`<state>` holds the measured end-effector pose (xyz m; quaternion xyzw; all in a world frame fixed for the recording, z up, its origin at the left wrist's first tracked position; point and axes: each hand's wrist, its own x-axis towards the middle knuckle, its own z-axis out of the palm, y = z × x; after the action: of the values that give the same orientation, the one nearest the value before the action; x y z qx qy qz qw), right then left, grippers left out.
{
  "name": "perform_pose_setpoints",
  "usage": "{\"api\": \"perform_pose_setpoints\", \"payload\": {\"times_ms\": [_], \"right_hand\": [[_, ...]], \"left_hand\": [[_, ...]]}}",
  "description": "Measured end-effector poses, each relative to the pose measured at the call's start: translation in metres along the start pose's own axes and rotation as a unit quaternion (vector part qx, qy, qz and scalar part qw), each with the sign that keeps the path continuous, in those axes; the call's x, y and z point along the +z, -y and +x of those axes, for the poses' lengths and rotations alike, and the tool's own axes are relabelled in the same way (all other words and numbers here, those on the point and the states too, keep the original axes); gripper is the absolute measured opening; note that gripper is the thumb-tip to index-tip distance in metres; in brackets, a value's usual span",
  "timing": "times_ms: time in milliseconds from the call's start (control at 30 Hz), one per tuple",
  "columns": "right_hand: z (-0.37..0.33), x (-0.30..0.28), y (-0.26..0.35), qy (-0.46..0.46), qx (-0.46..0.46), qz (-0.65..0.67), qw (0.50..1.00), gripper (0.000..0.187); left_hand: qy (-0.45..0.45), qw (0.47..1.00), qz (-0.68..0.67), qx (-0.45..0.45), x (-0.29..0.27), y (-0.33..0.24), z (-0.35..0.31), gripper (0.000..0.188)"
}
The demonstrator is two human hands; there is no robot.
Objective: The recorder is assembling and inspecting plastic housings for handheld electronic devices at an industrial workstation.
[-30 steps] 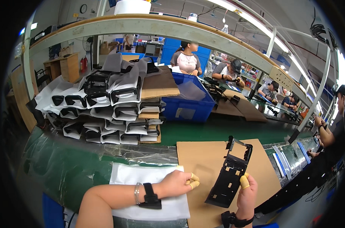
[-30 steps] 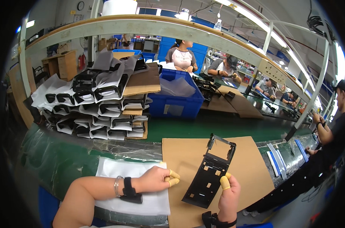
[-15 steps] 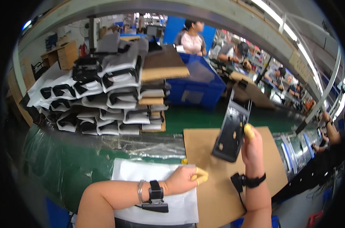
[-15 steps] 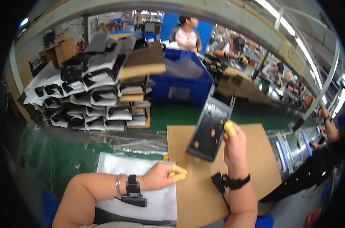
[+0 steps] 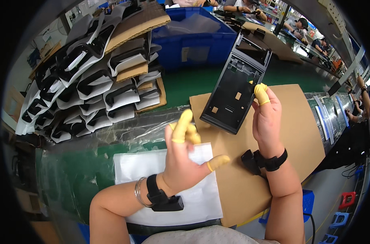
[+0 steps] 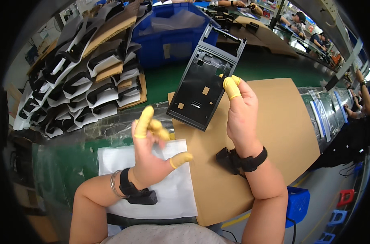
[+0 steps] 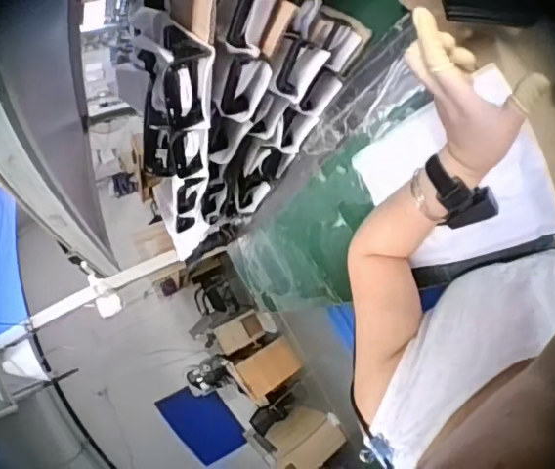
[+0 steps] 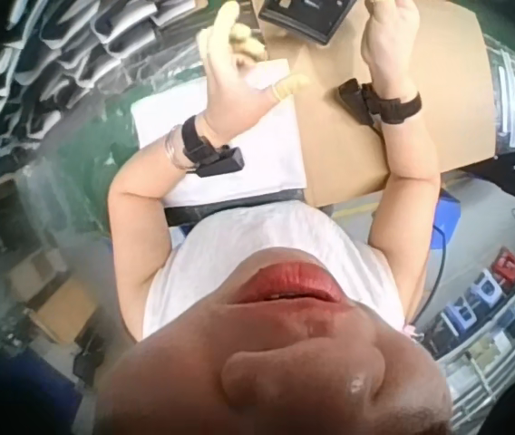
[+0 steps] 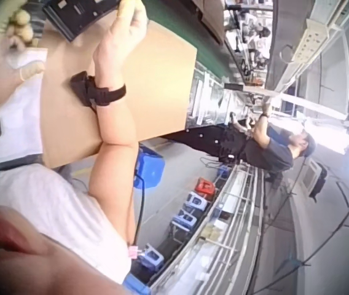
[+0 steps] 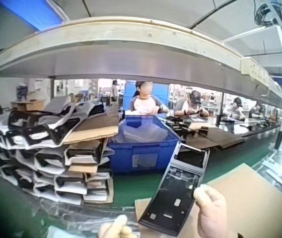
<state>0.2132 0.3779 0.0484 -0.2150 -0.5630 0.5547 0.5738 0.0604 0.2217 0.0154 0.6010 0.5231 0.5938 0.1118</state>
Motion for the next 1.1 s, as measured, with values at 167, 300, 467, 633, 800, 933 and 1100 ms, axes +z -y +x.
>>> {"api": "perform_pose_setpoints", "payload": {"times_ms": [167,300,467,633,800,933,1100], "right_hand": [[-0.016,0.022,0.007,0.008,0.021,0.012,1.000,0.022],[-0.024,0.023,0.009,0.025,0.034,0.015,0.999,0.020],[-0.029,0.030,0.016,0.024,0.047,0.011,0.999,0.017],[-0.027,0.030,0.022,0.042,0.014,0.037,0.998,0.045],[-0.021,0.016,0.037,0.196,0.188,0.035,0.962,0.096],[-0.017,0.029,0.051,0.240,0.131,0.115,0.955,0.114],[0.001,0.032,0.057,0.237,0.054,0.080,0.967,0.104]], "left_hand": [[-0.009,0.986,0.162,0.042,0.001,0.000,0.012,0.126],[-0.010,0.987,0.161,0.015,0.005,-0.001,0.012,0.121],[-0.005,0.983,0.182,0.018,0.003,0.000,0.012,0.113],[0.015,0.995,0.095,0.038,-0.005,0.000,0.016,0.109],[0.069,0.995,0.005,0.066,-0.010,-0.001,0.011,0.109],[0.157,0.976,-0.147,0.016,-0.009,-0.002,0.012,0.112],[0.137,0.983,-0.123,0.017,-0.010,-0.002,0.009,0.120]]}}
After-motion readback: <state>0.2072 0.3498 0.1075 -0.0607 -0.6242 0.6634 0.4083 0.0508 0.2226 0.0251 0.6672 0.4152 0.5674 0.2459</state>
